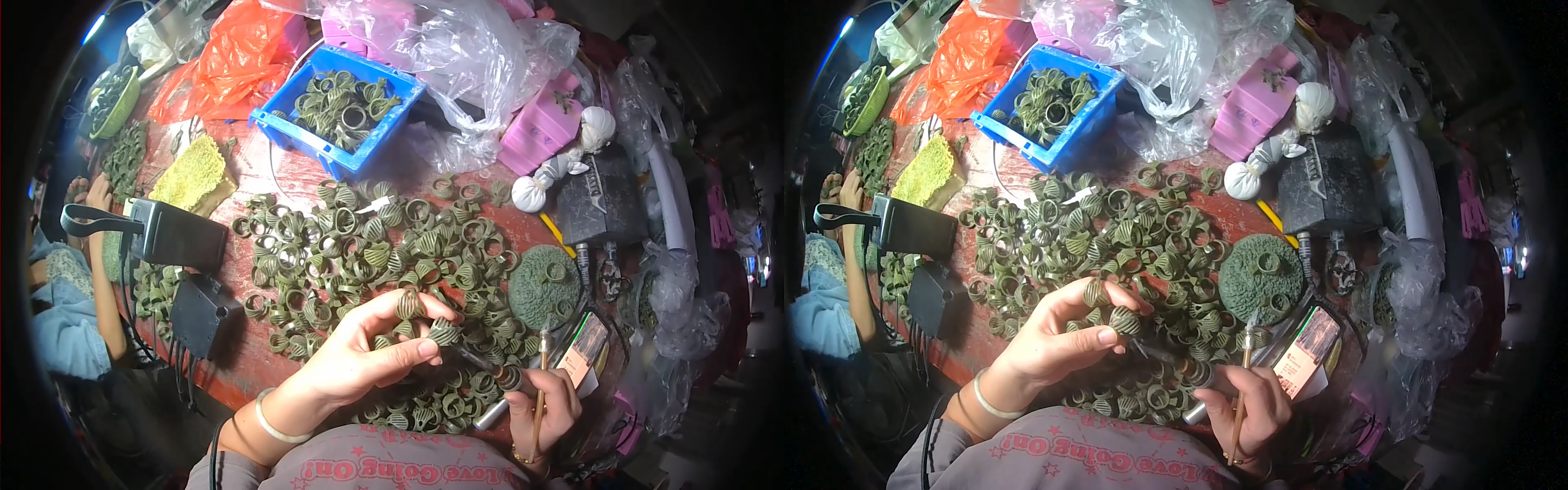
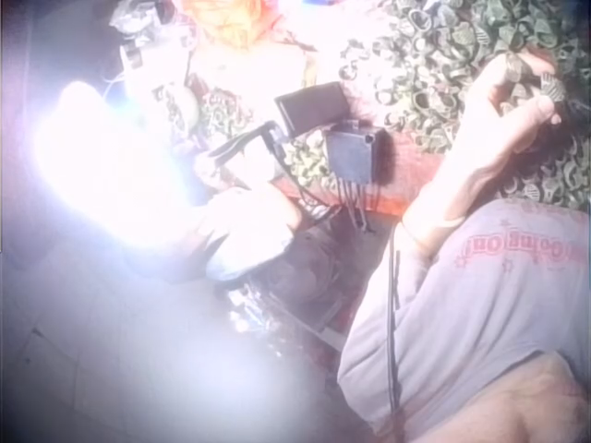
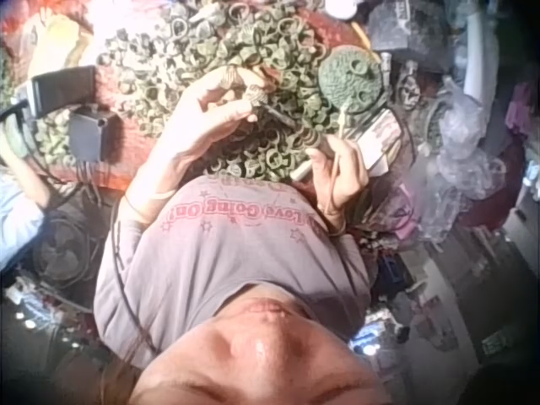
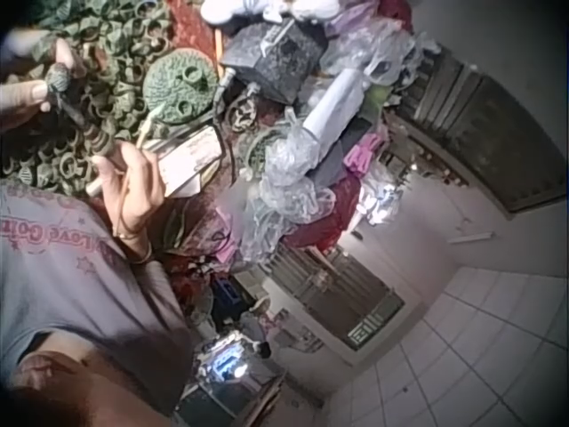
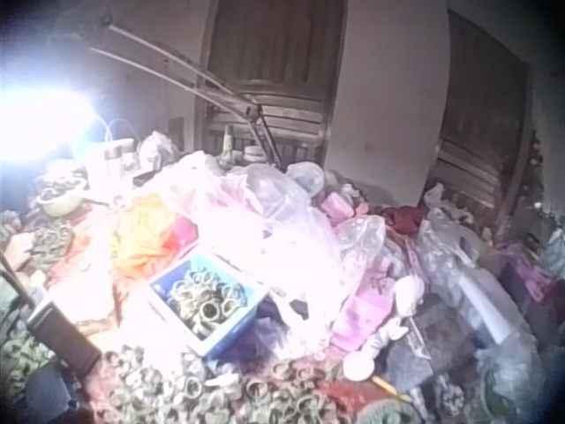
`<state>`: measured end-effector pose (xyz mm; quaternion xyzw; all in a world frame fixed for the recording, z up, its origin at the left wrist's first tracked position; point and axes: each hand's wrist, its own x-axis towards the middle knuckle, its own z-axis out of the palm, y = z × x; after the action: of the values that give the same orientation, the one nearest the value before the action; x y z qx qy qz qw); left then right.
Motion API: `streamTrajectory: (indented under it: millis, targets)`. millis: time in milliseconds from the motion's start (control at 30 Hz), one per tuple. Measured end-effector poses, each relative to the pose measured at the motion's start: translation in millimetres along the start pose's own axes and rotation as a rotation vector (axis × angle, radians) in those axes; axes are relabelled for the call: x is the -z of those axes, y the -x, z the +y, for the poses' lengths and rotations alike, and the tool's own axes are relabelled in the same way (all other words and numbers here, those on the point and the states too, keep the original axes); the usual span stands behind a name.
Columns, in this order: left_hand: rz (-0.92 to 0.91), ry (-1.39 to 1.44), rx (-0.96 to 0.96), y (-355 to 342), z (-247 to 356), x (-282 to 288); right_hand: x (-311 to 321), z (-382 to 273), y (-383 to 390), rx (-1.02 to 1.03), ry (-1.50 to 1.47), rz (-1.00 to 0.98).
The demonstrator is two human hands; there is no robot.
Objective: The person is using a soldering iron to fuse or modify small green textured wax jewelry patterns on a workshop table.
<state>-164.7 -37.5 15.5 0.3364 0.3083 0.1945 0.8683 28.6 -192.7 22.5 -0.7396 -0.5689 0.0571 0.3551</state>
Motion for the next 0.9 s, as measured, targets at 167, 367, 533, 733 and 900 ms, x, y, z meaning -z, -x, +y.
streamTrajectory:
  millis: [167,367,533,733,900]
  targets:
    - [-0.023,0.018,0.008,-0.9,-0.2,1.9,-0.9,-0.5,-1.0,-0.009,-0.040,0.060]
    - [-0.046,0.132,0.039,-1.6,-2.8,2.3,2.7,-0.6,-0.9,-0.028,-0.045,0.070]
    - [-0.052,0.146,0.040,-1.7,-1.9,3.2,2.2,0.2,-1.6,0.000,-0.038,0.020]
    - [-0.049,0.148,0.051,0.0,-1.1,1.6,1.9,0.5,-0.9,0.006,-0.042,0.041]
    - [-0.094,0.069,-0.053,0.1,0.4,-0.2,2.2,1.5,-0.1,-0.022,-0.062,0.054]
